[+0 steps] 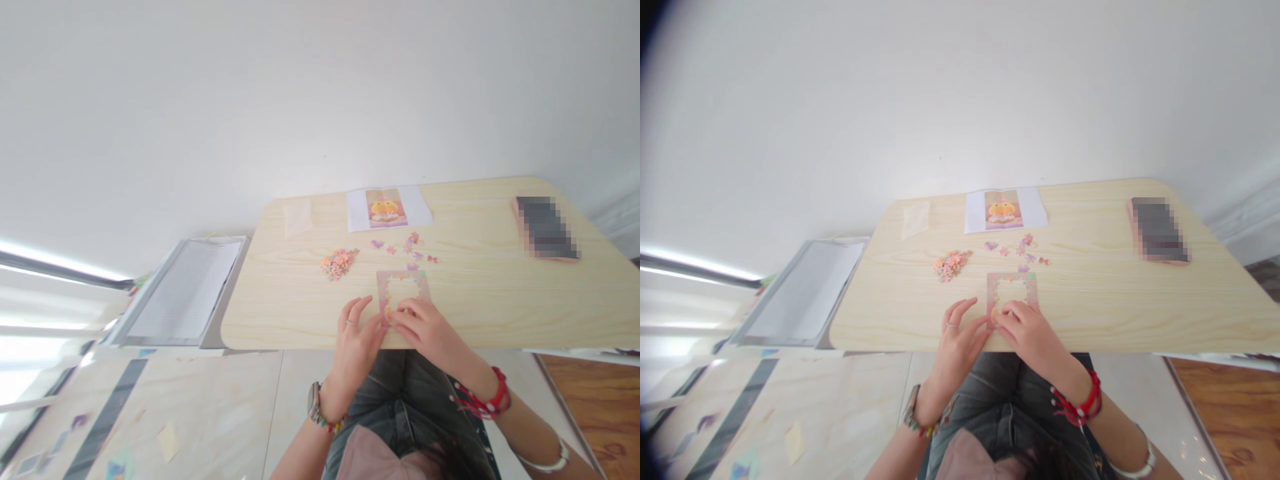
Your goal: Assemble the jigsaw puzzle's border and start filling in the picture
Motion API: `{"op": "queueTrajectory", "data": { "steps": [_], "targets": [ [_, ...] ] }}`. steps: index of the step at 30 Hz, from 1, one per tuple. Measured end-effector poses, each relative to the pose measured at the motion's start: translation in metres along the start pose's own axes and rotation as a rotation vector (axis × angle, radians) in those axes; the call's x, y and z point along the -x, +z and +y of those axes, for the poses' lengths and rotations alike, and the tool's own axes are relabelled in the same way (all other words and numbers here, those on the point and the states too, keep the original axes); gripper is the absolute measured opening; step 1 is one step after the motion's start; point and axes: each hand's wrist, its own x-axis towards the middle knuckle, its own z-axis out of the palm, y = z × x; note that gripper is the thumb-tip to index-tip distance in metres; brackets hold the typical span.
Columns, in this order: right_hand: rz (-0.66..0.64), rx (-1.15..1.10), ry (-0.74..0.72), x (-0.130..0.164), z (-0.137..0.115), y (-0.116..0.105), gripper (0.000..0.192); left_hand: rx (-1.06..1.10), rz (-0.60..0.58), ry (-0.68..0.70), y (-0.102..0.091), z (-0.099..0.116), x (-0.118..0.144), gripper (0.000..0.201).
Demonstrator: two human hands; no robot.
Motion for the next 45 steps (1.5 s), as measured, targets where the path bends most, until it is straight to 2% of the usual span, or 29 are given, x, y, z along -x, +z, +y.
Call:
{"op": "queueTrajectory", "data": {
  "steps": [4, 8, 12, 16, 25, 34, 41, 45],
  "targets": [
    [0.114, 0.000, 0.107, 0.002, 0.029, -0.019, 0.021, -0.002, 0.022, 0.009, -0.003, -0.004, -0.005, 0.016],
    [0.162, 0.057, 0.193, 0.003, 0.068, -0.040, 0.022, -0.040, 0.064, 0.022, -0.006, -0.012, -0.010, 0.013],
    [0.104, 0.107, 0.252, 0.003, 0.100, -0.049, 0.023, -0.070, 0.080, 0.022, -0.007, -0.018, -0.014, 0.014],
    [0.044, 0.122, 0.244, -0.003, 0.118, -0.050, 0.023, -0.102, 0.105, 0.048, -0.007, -0.023, -0.019, 0.013],
    [-0.052, 0.084, 0.222, -0.029, 0.130, -0.045, 0.019, -0.122, 0.097, 0.060, -0.005, -0.027, -0.033, 0.009],
    [-0.146, 0.074, 0.218, -0.038, 0.132, -0.048, 0.017, -0.111, 0.093, 0.039, -0.003, -0.029, -0.030, 0.012],
    [-0.127, 0.133, 0.225, -0.079, 0.133, -0.052, 0.020, -0.108, 0.083, 0.017, -0.002, -0.030, -0.025, 0.013],
    [-0.165, 0.097, 0.242, -0.095, 0.135, -0.048, 0.018, -0.107, 0.097, 0.011, -0.004, -0.030, -0.022, 0.013]
  ]
}}
